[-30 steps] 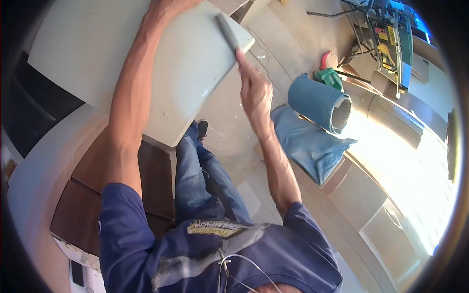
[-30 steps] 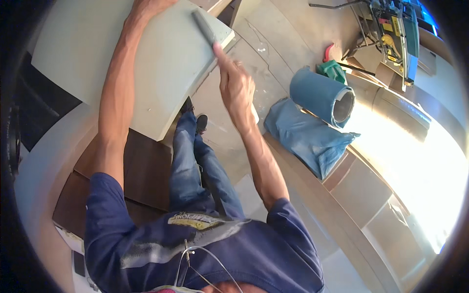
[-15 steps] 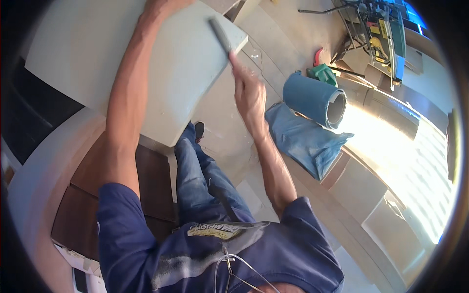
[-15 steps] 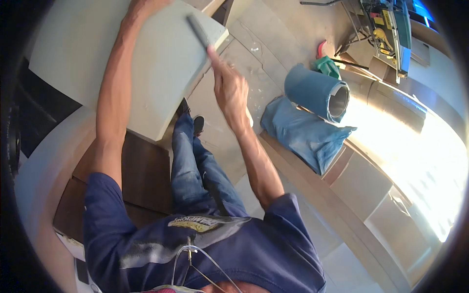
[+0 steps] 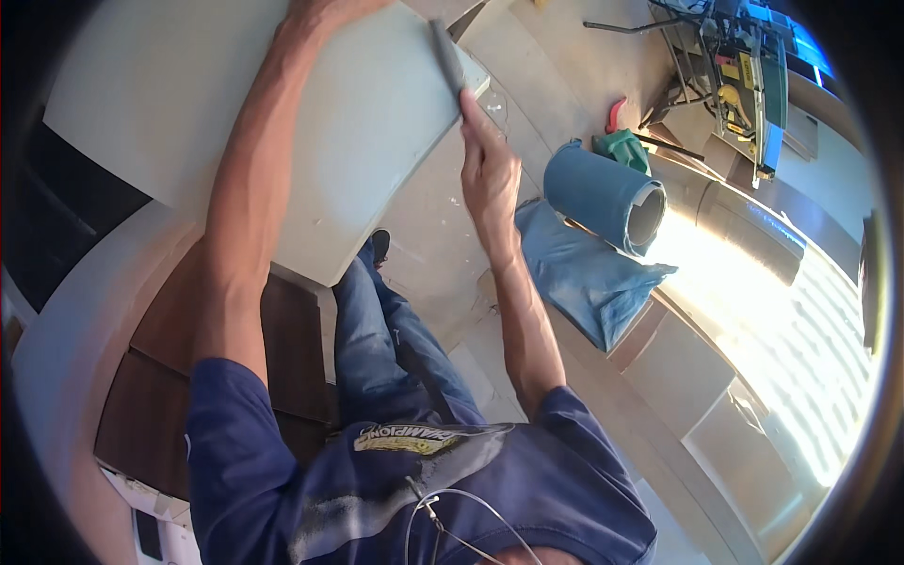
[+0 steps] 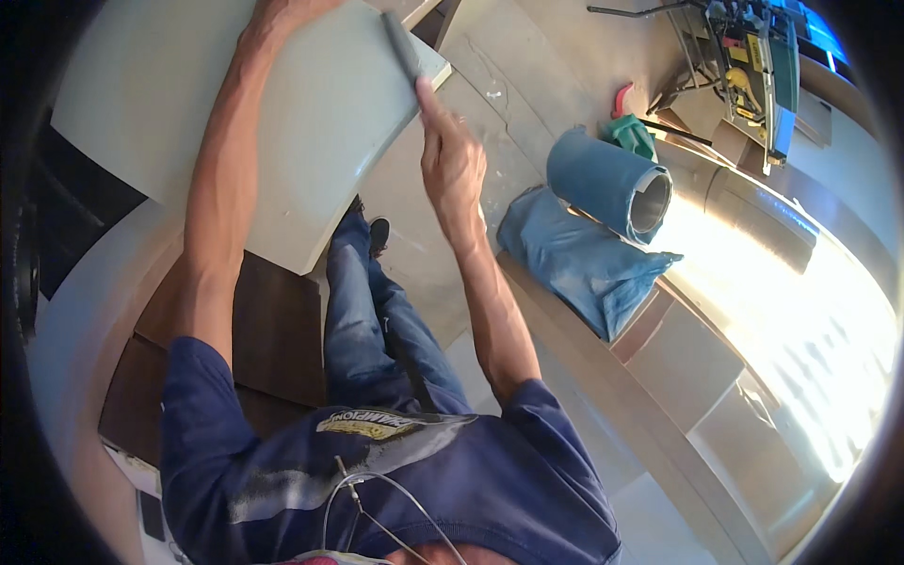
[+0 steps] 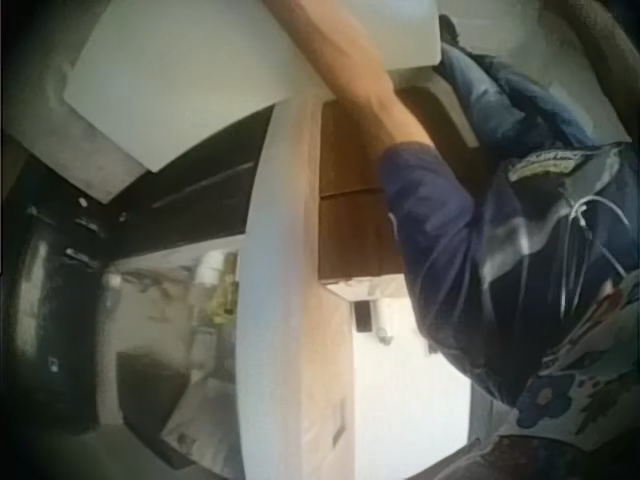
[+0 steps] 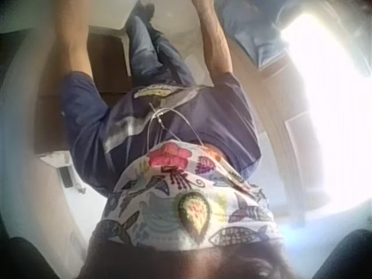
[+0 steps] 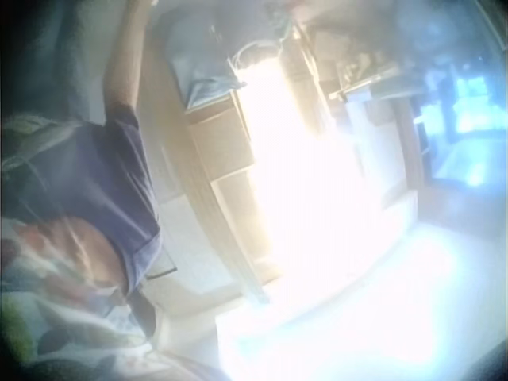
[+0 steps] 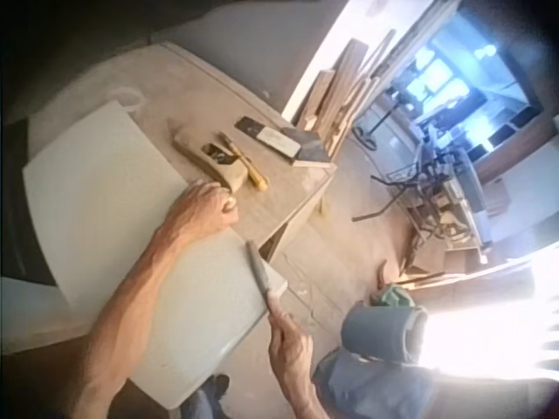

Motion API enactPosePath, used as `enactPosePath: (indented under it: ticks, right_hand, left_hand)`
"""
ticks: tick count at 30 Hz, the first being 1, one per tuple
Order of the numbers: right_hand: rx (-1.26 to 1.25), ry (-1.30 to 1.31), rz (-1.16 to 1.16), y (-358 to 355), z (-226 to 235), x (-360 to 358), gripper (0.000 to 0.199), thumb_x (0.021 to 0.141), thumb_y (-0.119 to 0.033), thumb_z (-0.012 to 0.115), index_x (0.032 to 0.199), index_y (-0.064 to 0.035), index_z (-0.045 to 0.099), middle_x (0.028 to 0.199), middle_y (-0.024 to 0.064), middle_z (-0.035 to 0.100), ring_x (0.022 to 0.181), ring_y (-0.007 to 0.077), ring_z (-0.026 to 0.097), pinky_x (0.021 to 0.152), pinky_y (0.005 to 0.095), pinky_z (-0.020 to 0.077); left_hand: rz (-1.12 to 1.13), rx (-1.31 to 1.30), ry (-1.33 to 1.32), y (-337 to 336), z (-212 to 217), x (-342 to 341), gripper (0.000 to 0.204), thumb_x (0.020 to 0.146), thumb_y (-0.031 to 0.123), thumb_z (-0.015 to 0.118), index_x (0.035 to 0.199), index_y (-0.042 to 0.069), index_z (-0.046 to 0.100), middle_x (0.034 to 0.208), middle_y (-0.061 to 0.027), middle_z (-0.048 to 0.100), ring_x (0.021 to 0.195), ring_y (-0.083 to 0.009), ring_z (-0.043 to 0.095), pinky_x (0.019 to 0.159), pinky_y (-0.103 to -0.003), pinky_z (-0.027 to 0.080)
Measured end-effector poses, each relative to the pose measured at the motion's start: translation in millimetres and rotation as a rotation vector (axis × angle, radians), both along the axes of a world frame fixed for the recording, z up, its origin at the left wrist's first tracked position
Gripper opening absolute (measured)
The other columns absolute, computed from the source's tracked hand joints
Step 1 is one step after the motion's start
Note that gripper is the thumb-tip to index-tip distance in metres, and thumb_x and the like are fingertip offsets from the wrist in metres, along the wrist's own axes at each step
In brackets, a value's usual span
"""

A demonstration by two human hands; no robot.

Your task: The person sands the edge of a white board using a hand file and a sanding block.

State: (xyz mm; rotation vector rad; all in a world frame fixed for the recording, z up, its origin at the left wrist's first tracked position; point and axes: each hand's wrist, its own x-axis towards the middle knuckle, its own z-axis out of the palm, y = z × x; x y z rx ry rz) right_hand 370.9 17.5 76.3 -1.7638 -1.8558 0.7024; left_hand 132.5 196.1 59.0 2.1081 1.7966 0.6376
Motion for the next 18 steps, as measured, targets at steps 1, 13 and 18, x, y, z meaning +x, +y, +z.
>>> enactPosePath:
  ticks: [1,13,18]
  right_hand:
    - [-0.014,-0.028,-0.034,10,6,5,0.045,0.103,-0.002,0.059,0.143,-0.0220,0.067,0.090,0.0169,0.074,0.080,0.0298,0.073,0.072,0.0421,0.0567]
    - [-0.004,-0.037,-0.017,-5,1,17,0.044,0.104,-0.005,0.059,0.143,-0.0231,0.066,0.080,0.0185,0.067,0.069,0.0337,0.066,0.066,0.0445,0.0523]
    - [0.048,-0.033,-0.005,-19,-9,22,0.043,0.105,-0.006,0.058,0.143,-0.0244,0.067,0.090,0.0183,0.073,0.072,0.0294,0.070,0.069,0.0430,0.0555]
  left_hand:
    - [-0.023,-0.034,-0.024,4,0,12,0.041,0.094,0.013,0.068,0.071,0.013,0.034,0.065,0.0003,0.036,0.063,-0.0134,0.038,0.068,-0.040,0.043]
    - [-0.022,-0.036,-0.038,11,-11,24,0.038,0.089,0.014,0.068,0.069,0.006,0.037,0.062,-0.0109,0.042,0.060,-0.0197,0.044,0.072,-0.044,0.045]
    - [-0.078,0.087,-0.043,6,-11,24,0.038,0.089,0.013,0.068,0.069,0.007,0.036,0.061,-0.0096,0.039,0.058,-0.0181,0.041,0.072,-0.043,0.045]
